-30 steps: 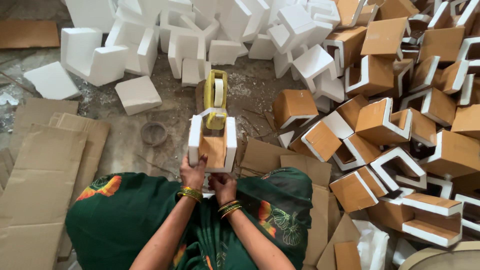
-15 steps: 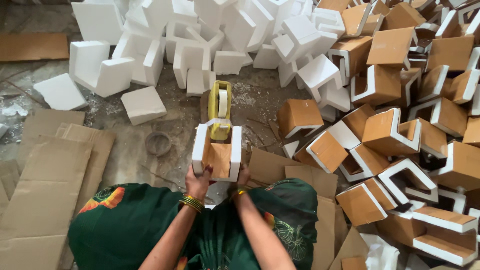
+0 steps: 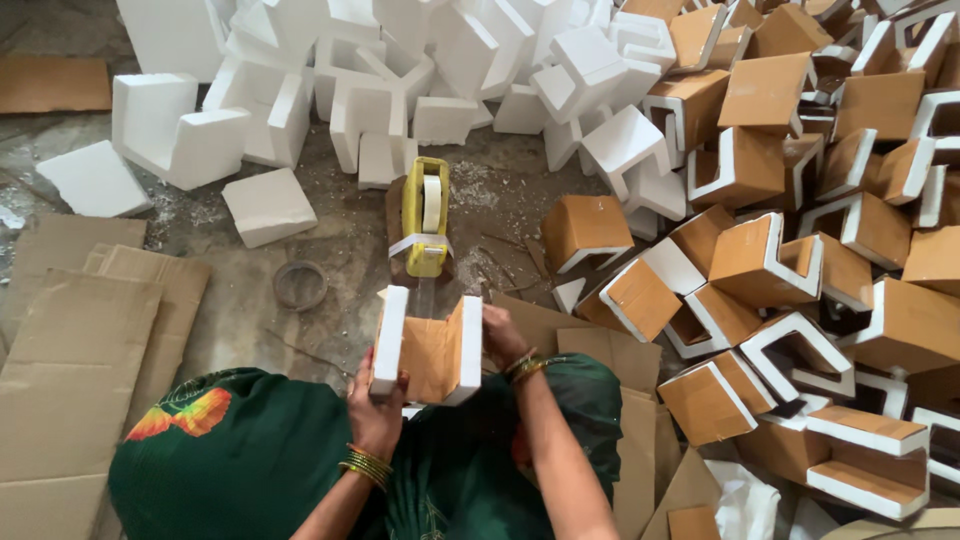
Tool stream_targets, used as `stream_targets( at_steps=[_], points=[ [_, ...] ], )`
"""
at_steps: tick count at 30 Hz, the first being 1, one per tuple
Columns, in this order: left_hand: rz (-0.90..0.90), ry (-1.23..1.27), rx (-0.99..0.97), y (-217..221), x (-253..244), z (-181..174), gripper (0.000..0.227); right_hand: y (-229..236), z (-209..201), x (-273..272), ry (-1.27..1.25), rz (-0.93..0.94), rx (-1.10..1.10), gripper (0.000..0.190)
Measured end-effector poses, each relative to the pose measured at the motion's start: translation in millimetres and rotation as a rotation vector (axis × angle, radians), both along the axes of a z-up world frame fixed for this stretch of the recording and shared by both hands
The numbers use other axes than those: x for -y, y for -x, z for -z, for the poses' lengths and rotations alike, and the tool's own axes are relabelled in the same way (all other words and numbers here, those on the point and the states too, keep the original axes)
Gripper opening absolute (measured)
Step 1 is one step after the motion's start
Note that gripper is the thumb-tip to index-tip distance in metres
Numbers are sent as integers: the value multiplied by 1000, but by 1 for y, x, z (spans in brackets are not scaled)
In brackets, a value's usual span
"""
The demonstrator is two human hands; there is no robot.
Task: The person sits on the floor and assembles small cardboard boxes by inserting white foam inserts into the flaps and securing them with a tape dispenser. The person repeatedly picks up cardboard pieces and foam, aligns them, and tapes them together to form small containers.
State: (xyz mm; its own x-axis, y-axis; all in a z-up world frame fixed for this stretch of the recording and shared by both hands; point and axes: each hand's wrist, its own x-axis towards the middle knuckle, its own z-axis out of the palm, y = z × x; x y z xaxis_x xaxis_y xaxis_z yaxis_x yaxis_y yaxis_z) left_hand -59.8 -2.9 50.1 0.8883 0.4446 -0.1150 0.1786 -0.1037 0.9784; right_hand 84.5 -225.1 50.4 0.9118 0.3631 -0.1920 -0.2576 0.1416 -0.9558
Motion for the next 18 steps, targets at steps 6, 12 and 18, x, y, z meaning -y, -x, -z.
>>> stream_targets(
  at_steps=[6, 12, 18],
  points=[
    [-6, -266, 34, 2, 0, 4, 76, -74, -13, -29, -64, -231, -333, 36],
    [-10, 15, -123, -10, -2, 4, 77, -116, 49, -65, 106, -83, -279, 29],
    [-4, 156, -77, -2, 4, 68, 58, -104, 84, -58, 511, -28, -315, 29]
  ],
)
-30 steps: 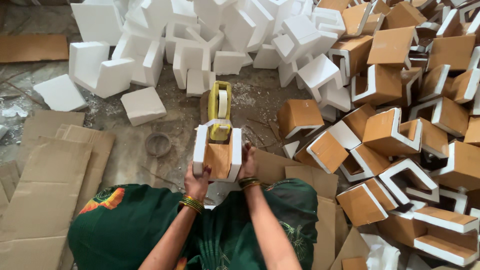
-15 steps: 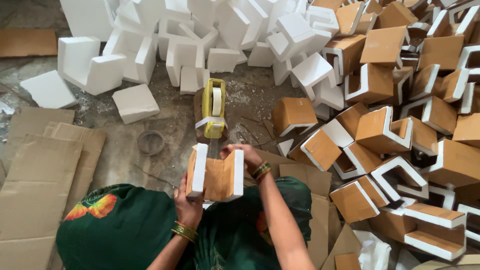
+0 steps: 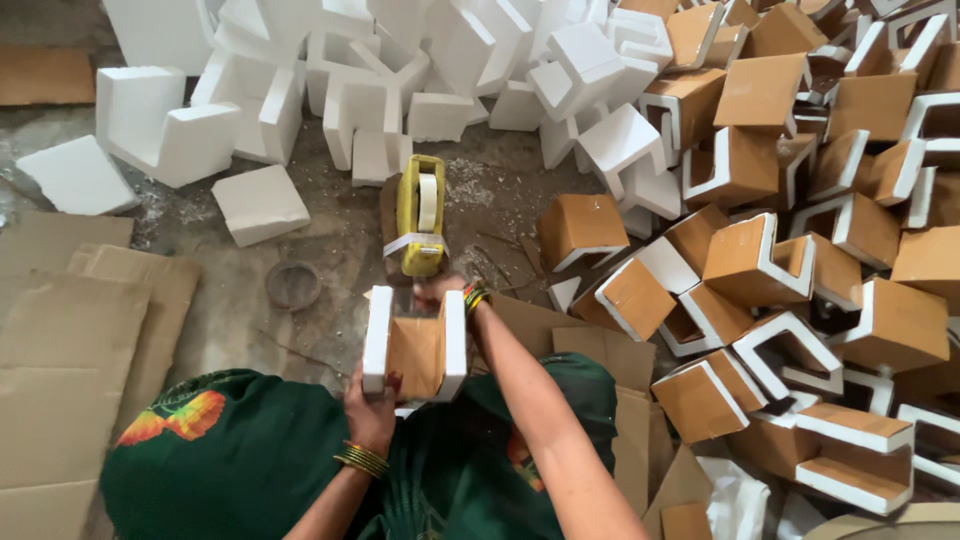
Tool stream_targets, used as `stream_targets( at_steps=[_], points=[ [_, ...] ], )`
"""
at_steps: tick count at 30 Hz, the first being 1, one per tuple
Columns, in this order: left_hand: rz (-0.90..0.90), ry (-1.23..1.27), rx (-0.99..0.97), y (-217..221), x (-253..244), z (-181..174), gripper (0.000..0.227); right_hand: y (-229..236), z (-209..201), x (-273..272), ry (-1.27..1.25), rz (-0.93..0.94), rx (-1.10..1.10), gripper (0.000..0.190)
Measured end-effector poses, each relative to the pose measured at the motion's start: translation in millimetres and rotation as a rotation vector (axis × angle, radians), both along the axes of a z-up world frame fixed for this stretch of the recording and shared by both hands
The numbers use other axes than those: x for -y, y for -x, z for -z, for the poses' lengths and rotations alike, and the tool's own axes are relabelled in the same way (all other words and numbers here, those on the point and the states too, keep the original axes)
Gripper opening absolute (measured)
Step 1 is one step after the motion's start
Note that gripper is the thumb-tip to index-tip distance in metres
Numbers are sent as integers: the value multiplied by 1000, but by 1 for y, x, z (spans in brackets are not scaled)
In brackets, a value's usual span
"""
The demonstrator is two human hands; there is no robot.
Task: The person sits on the floor and assembles small cardboard boxes by inserting white foam inserts into the flaps and securing them with a tape dispenser. The person repeatedly picks up cardboard pieces and foam, aligns them, and tapes them together to form small containers.
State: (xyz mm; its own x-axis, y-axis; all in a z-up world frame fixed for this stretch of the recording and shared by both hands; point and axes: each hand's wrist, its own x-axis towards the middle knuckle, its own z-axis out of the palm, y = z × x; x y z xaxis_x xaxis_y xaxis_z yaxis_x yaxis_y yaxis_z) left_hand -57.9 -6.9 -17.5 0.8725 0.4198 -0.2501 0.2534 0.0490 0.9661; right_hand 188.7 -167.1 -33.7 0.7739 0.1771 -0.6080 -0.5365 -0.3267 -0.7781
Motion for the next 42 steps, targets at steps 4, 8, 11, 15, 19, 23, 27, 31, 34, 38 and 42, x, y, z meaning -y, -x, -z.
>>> stream_targets(
  at_steps=[4, 8, 11, 15, 19, 23, 27, 31, 34, 38, 42],
  points=[
    [-25, 42, 104, 1, 4, 11, 69, 8, -38, -9, -390, -14, -200, 28],
    [89, -396, 351, 32, -11, -35, 67, 75, -75, 10, -652, -16, -450, 27],
    [196, -456, 552, 19, -23, -91, 65, 50, -135, 32, -615, -108, -365, 25],
    [576, -544, 622, 14, -45, -128, 64, 73, -162, 70, -405, -361, -247, 30],
    [744, -847, 973, 0, -46, -132, 62, 109, -162, 83, -235, -506, -280, 31],
    [822, -930, 1188, 3, -37, -118, 58, 143, -126, 91, -202, -600, -315, 32],
    [884, -853, 1183, 5, -34, -106, 59, 151, -88, 104, -213, -450, -362, 26],
    [799, -730, 1040, 9, -26, -93, 55, 159, -73, 85, 135, -395, -281, 23],
    [678, -568, 898, 6, -30, -85, 55, 147, -89, 79, -282, -1, -207, 24],
    [444, -508, 679, -4, -33, -73, 68, 136, -140, 106, -632, -79, -209, 44],
    [546, -199, 528, -14, -24, -53, 71, 143, -131, 105, -138, -499, 224, 41]
  ],
)
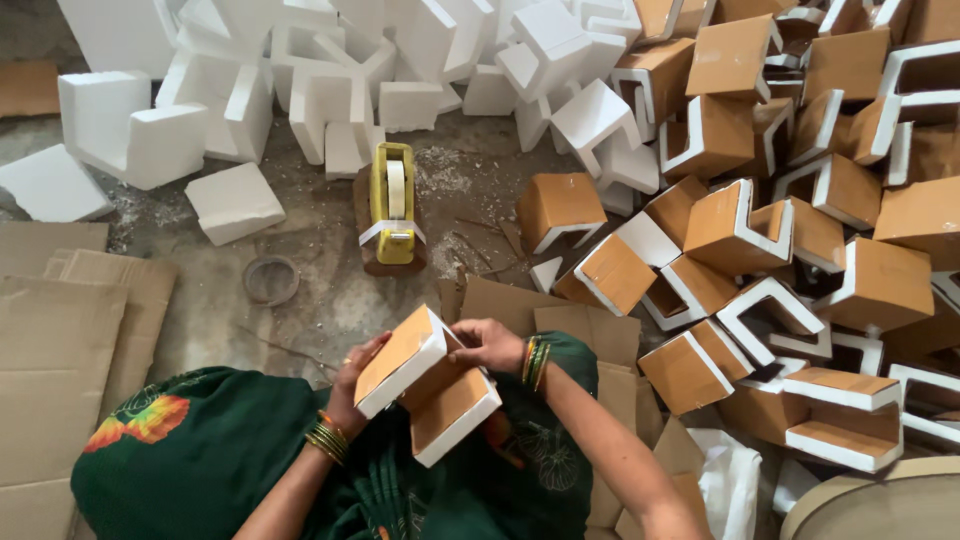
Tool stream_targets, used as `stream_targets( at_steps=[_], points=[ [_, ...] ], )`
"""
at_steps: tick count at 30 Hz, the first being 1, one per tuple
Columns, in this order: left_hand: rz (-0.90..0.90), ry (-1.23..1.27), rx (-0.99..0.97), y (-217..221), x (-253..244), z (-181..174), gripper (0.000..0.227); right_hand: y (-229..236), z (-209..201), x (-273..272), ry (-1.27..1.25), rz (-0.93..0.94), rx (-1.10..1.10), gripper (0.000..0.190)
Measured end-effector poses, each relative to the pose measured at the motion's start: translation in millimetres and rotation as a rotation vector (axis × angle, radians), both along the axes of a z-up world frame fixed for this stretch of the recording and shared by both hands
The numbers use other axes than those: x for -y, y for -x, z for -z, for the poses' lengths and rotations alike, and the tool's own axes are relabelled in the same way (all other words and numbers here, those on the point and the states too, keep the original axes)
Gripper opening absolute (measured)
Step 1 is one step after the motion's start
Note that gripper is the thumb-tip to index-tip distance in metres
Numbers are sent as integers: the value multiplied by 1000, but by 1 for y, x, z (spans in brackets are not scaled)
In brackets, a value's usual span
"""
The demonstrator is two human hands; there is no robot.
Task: The person sits on the floor and assembles small cardboard boxes by inserting white foam inserts into the flaps and securing them with a tape dispenser. The person repeatedly picks up cardboard pieces and foam, aligns them, and tapes them together to form small containers.
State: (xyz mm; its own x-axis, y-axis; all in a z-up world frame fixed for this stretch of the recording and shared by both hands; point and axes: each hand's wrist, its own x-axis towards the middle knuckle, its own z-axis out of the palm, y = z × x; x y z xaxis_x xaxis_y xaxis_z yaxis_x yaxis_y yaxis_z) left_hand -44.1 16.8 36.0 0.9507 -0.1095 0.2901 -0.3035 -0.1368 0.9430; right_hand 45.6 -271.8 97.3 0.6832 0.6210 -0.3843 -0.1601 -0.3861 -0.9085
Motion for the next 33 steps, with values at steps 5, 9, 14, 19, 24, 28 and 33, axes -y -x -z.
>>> stream_targets(
  at_steps=[5, 9, 14, 19, 24, 28, 33],
  points=[
    [147, -470, -355, -17, -31, 21, 120, -40, -44, 51, 611, 1, 63, 37],
    [-124, -881, -66, -91, -111, 37, 91, -95, -191, 187, 35, 695, 223, 48],
    [-524, -961, -14, -221, -230, 21, 80, -94, -298, 264, -938, 1020, 590, 51],
    [-737, -932, -110, -298, -288, 13, 124, -43, -159, 206, -444, 654, 447, 64],
    [-711, -1023, -74, -344, -303, 23, 137, 0, -1, 153, 55, 655, -33, 35],
    [-699, -1074, -478, -344, -305, 41, 109, 1, 53, 153, 164, 641, 103, 33],
    [-897, -974, -110, -312, -274, 33, 44, -61, 78, 126, 659, 250, 618, 52]
  ],
)
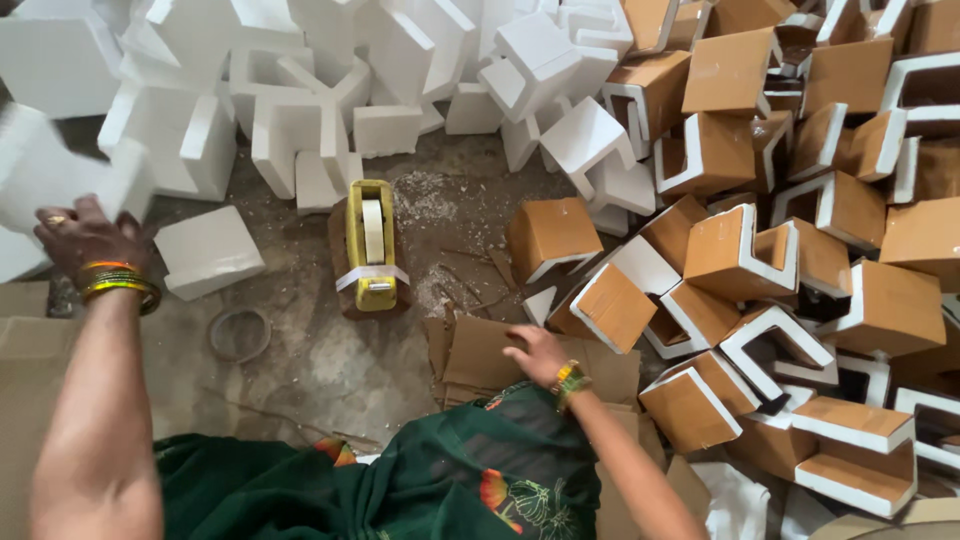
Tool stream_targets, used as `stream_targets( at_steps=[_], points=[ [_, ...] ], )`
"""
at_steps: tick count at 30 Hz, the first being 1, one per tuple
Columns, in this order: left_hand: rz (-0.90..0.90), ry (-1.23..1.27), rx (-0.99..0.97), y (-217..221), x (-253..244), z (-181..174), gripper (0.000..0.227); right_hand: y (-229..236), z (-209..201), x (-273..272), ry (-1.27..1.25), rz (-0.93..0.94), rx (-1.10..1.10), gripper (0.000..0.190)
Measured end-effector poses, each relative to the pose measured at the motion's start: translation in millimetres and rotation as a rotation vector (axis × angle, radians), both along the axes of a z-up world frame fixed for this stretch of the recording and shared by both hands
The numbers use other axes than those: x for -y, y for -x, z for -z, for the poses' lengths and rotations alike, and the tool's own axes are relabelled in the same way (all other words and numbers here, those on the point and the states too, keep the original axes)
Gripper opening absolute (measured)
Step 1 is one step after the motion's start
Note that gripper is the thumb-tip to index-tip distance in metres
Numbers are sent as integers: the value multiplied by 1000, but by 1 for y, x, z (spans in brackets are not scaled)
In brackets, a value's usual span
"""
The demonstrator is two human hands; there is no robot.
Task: The person sits on the floor and assembles small cardboard boxes by inserting white foam inserts into the flaps and securing them with a tape dispenser. The person repeatedly picks up cardboard pieces and foam, aligns them, and tapes them together to form small containers.
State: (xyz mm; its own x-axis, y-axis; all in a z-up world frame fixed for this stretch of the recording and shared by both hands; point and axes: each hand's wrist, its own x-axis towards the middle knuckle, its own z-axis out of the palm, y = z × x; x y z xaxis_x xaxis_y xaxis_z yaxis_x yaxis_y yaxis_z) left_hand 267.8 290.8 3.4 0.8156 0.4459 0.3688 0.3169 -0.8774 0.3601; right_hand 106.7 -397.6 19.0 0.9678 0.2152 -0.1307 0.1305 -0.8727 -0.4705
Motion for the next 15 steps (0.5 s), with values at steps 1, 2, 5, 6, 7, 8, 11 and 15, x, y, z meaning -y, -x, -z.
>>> stream_targets(
  at_steps=[1, 2, 5, 6, 7, 8, 11, 15],
  points=[
    [-2, 36, 115, 9, 14, -9, 41, -11, 4, -13, 126, -133, 105, 65],
    [-2, 64, 227, 22, 27, -22, 39, -21, 9, -30, 270, -146, -28, 80],
    [99, 208, 339, 61, 60, -84, 42, -42, 10, -67, 606, -192, -199, 104],
    [172, 258, 305, 88, 69, -104, 40, -43, 7, -73, 650, -222, -118, 100],
    [245, 307, 271, 114, 77, -124, 39, -41, 3, -78, 694, -251, -36, 96],
    [286, 433, 154, 140, 85, -142, 41, -43, -7, -77, 608, -198, 13, 83],
    [453, 670, -79, 207, 105, -171, 37, -56, -59, -47, 311, -107, 235, 46],
    [425, 1470, 62, 252, 136, -145, 43, -56, -141, -30, -29, -57, 477, 25]
  ],
)
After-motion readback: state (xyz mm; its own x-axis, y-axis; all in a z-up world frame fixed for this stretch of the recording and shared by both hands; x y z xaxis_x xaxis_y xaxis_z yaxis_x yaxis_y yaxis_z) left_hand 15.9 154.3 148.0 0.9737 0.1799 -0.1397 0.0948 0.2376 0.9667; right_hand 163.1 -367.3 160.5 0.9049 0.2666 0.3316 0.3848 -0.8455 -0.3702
